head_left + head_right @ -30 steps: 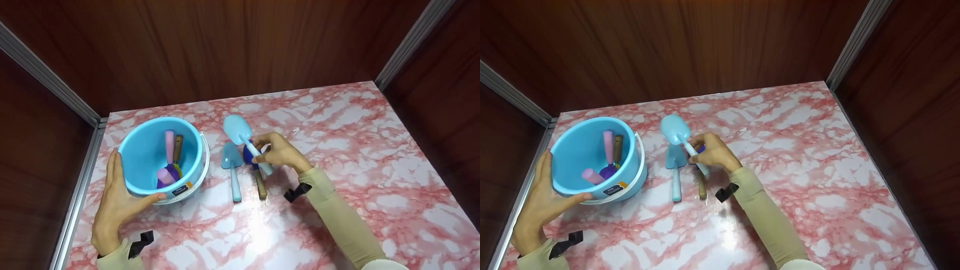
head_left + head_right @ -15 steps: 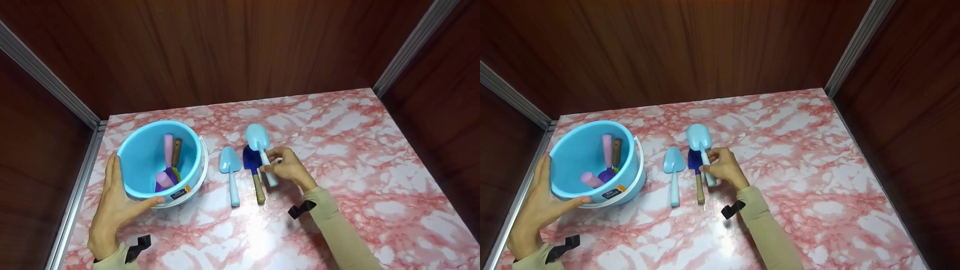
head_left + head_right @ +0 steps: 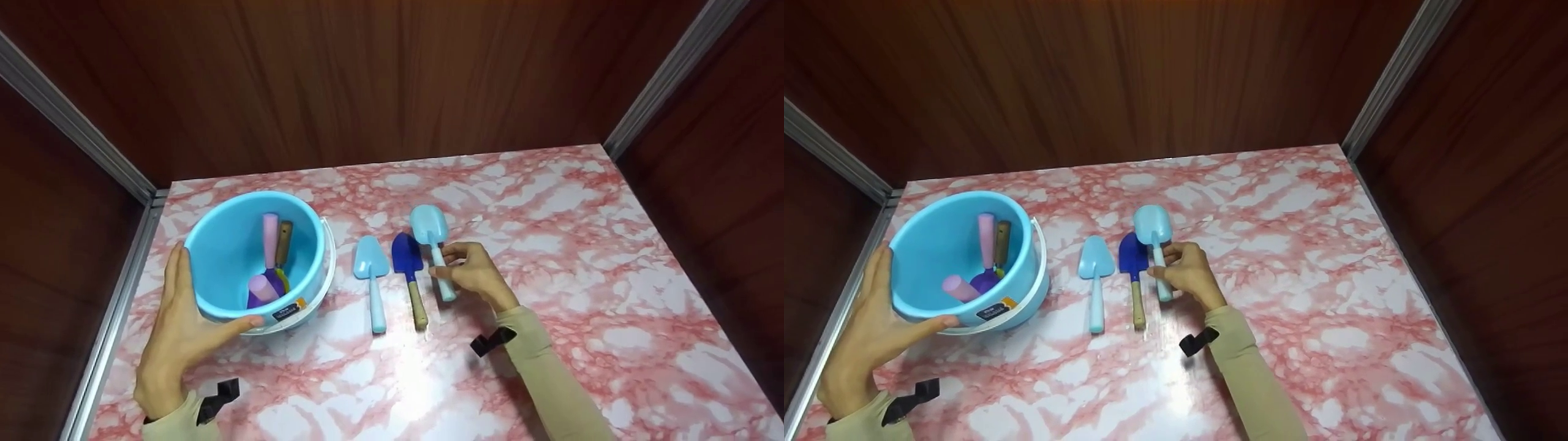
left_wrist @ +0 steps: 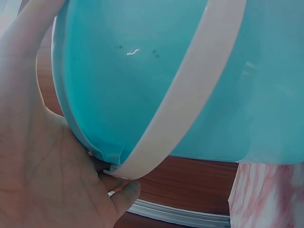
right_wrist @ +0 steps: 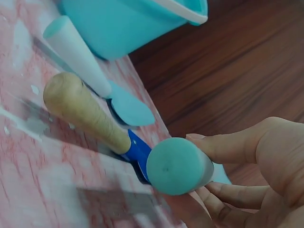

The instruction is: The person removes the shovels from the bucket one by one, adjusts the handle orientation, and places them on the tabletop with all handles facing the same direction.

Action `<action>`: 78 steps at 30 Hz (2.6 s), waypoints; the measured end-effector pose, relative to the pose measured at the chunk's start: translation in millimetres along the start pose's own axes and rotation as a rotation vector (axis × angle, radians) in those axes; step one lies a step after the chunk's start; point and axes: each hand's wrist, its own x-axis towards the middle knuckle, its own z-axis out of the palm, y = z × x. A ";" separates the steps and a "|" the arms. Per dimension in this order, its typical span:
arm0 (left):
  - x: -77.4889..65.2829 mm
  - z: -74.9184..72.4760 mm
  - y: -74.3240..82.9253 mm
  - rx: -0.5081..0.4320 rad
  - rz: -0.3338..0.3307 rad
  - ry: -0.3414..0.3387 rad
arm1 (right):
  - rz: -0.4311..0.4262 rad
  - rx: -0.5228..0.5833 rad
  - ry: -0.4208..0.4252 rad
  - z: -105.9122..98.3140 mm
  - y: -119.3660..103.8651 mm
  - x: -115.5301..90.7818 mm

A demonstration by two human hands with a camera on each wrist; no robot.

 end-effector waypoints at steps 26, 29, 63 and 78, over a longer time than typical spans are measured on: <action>-0.1 0.3 1.4 -0.005 0.018 0.021 | 0.146 -0.031 0.019 -5.9 22.0 -2.4; -0.9 0.5 1.6 -0.002 0.012 0.019 | 0.156 -0.044 0.019 -5.5 22.7 -3.0; 1.3 -0.3 1.3 -0.024 0.024 0.021 | 0.083 -0.345 0.012 -1.0 19.1 -8.6; 0.5 0.1 0.5 -0.027 0.022 0.025 | 0.074 -0.440 0.013 -0.6 17.6 -7.2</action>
